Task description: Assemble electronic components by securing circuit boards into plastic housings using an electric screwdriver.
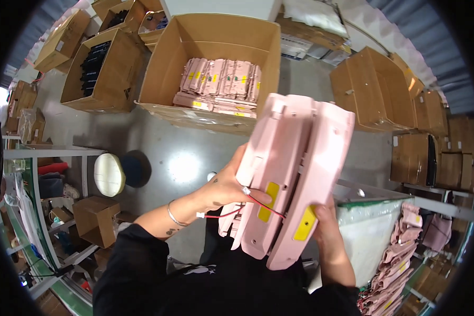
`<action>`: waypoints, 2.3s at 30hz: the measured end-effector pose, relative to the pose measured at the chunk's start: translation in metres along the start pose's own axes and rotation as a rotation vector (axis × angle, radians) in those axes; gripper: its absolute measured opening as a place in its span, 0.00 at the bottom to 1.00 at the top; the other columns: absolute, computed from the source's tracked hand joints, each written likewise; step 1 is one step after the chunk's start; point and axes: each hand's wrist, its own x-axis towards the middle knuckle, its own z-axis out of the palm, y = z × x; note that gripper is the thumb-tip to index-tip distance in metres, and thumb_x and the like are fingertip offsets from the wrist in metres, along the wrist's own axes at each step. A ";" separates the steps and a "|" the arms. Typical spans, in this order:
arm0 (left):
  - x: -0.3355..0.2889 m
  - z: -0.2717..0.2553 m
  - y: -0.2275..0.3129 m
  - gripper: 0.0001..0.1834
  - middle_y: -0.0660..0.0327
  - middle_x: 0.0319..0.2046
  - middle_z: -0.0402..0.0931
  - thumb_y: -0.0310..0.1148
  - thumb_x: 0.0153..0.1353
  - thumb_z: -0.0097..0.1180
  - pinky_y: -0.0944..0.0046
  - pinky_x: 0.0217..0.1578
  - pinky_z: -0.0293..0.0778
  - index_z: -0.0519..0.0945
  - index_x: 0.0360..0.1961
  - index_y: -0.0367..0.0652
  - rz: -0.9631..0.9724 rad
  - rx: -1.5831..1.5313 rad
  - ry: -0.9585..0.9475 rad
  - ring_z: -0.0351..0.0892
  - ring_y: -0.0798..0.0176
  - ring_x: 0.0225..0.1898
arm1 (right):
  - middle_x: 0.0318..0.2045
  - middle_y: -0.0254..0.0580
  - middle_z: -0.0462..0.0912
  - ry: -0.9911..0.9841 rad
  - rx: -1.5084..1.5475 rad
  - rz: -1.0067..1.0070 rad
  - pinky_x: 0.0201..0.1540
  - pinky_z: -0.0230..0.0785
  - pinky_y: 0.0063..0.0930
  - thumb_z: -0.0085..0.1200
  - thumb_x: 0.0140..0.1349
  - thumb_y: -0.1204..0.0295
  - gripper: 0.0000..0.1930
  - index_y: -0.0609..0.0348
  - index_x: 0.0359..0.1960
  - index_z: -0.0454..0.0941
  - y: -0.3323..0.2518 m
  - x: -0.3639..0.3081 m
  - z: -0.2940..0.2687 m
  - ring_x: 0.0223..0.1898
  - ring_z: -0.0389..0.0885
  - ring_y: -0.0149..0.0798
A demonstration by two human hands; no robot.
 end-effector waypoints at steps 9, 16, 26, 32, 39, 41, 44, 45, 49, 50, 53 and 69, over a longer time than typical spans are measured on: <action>0.019 -0.135 0.047 0.55 0.52 0.55 0.63 0.27 0.41 0.75 0.61 0.57 0.66 0.48 0.64 0.31 -0.275 -0.302 0.293 0.65 0.58 0.59 | 0.52 0.41 0.74 -0.066 0.073 0.502 0.52 0.72 0.32 0.59 0.55 0.56 0.38 0.56 0.65 0.58 0.009 0.167 0.085 0.53 0.75 0.35; 0.125 -0.247 0.063 0.45 0.54 0.53 0.69 0.12 0.45 0.65 0.60 0.49 0.75 0.55 0.63 0.39 -0.324 -0.207 0.475 0.76 0.60 0.50 | 0.54 0.47 0.76 -0.109 0.122 0.491 0.56 0.71 0.37 0.45 0.65 0.53 0.30 0.64 0.60 0.64 0.041 0.329 0.122 0.53 0.77 0.40; 0.290 -0.559 -0.053 0.74 0.40 0.53 0.71 0.41 0.30 0.79 0.56 0.58 0.65 0.36 0.67 0.23 -0.494 0.140 0.435 0.72 0.49 0.55 | 0.56 0.44 0.73 -0.073 0.245 0.688 0.57 0.66 0.38 0.53 0.57 0.43 0.36 0.54 0.60 0.67 0.266 0.629 0.158 0.55 0.73 0.39; 0.354 -0.701 -0.090 0.37 0.55 0.44 0.79 0.32 0.43 0.71 0.62 0.52 0.70 0.70 0.55 0.34 -0.408 0.169 0.328 0.79 0.59 0.43 | 0.56 0.45 0.72 -0.144 0.298 0.558 0.59 0.64 0.40 0.55 0.54 0.43 0.40 0.56 0.63 0.63 0.359 0.766 0.196 0.57 0.71 0.41; 0.393 -0.746 -0.137 0.48 0.51 0.53 0.74 0.43 0.42 0.73 0.59 0.49 0.72 0.63 0.63 0.36 -0.508 0.488 0.626 0.75 0.58 0.51 | 0.61 0.58 0.60 0.230 -0.097 -0.025 0.62 0.60 0.39 0.67 0.46 0.55 0.51 0.68 0.66 0.51 0.434 0.831 0.201 0.62 0.63 0.47; 0.385 -0.767 -0.147 0.47 0.55 0.45 0.78 0.46 0.44 0.72 0.57 0.48 0.74 0.63 0.63 0.38 -0.217 0.812 0.933 0.78 0.58 0.45 | 0.60 0.59 0.61 0.254 -0.123 -0.019 0.62 0.60 0.38 0.66 0.47 0.52 0.50 0.71 0.65 0.53 0.429 0.820 0.226 0.62 0.63 0.50; 0.379 -0.727 -0.151 0.43 0.45 0.57 0.68 0.49 0.53 0.64 0.52 0.59 0.63 0.61 0.63 0.38 -0.076 1.111 0.929 0.68 0.44 0.58 | 0.60 0.67 0.60 0.319 -0.544 -0.076 0.66 0.52 0.41 0.64 0.49 0.50 0.52 0.75 0.65 0.50 0.424 0.818 0.208 0.63 0.59 0.58; 0.374 -0.723 -0.149 0.41 0.44 0.60 0.65 0.49 0.55 0.61 0.52 0.62 0.59 0.61 0.63 0.38 0.079 1.242 0.991 0.65 0.43 0.60 | 0.60 0.67 0.60 0.317 -0.536 -0.076 0.66 0.52 0.41 0.64 0.49 0.50 0.52 0.75 0.65 0.50 0.424 0.814 0.213 0.63 0.59 0.58; 0.356 -0.699 -0.165 0.42 0.43 0.67 0.52 0.58 0.58 0.53 0.45 0.65 0.49 0.59 0.66 0.43 -0.118 1.198 0.891 0.49 0.38 0.67 | 0.61 0.73 0.57 0.326 -0.661 -0.101 0.68 0.49 0.46 0.58 0.57 0.52 0.47 0.73 0.66 0.46 0.450 0.787 0.225 0.64 0.55 0.66; 0.348 -0.695 -0.179 0.44 0.43 0.70 0.44 0.64 0.57 0.50 0.40 0.65 0.47 0.58 0.67 0.46 -0.177 1.422 0.744 0.43 0.35 0.69 | 0.61 0.72 0.56 0.351 -0.761 -0.111 0.68 0.48 0.45 0.58 0.57 0.52 0.47 0.72 0.66 0.45 0.461 0.789 0.228 0.64 0.55 0.66; 0.341 -0.713 -0.192 0.49 0.44 0.71 0.36 0.70 0.55 0.46 0.38 0.64 0.47 0.57 0.68 0.47 -0.154 1.613 0.644 0.41 0.34 0.69 | 0.63 0.70 0.53 0.322 -0.843 -0.086 0.68 0.47 0.43 0.58 0.57 0.52 0.48 0.71 0.67 0.44 0.452 0.795 0.232 0.65 0.53 0.63; 0.184 -0.450 -0.086 0.30 0.41 0.60 0.61 0.32 0.55 0.58 0.49 0.61 0.60 0.66 0.59 0.38 -0.355 1.070 0.697 0.61 0.40 0.61 | 0.38 0.39 0.81 -0.303 -0.356 0.365 0.43 0.74 0.26 0.52 0.63 0.71 0.14 0.61 0.49 0.75 0.190 0.427 0.162 0.40 0.79 0.30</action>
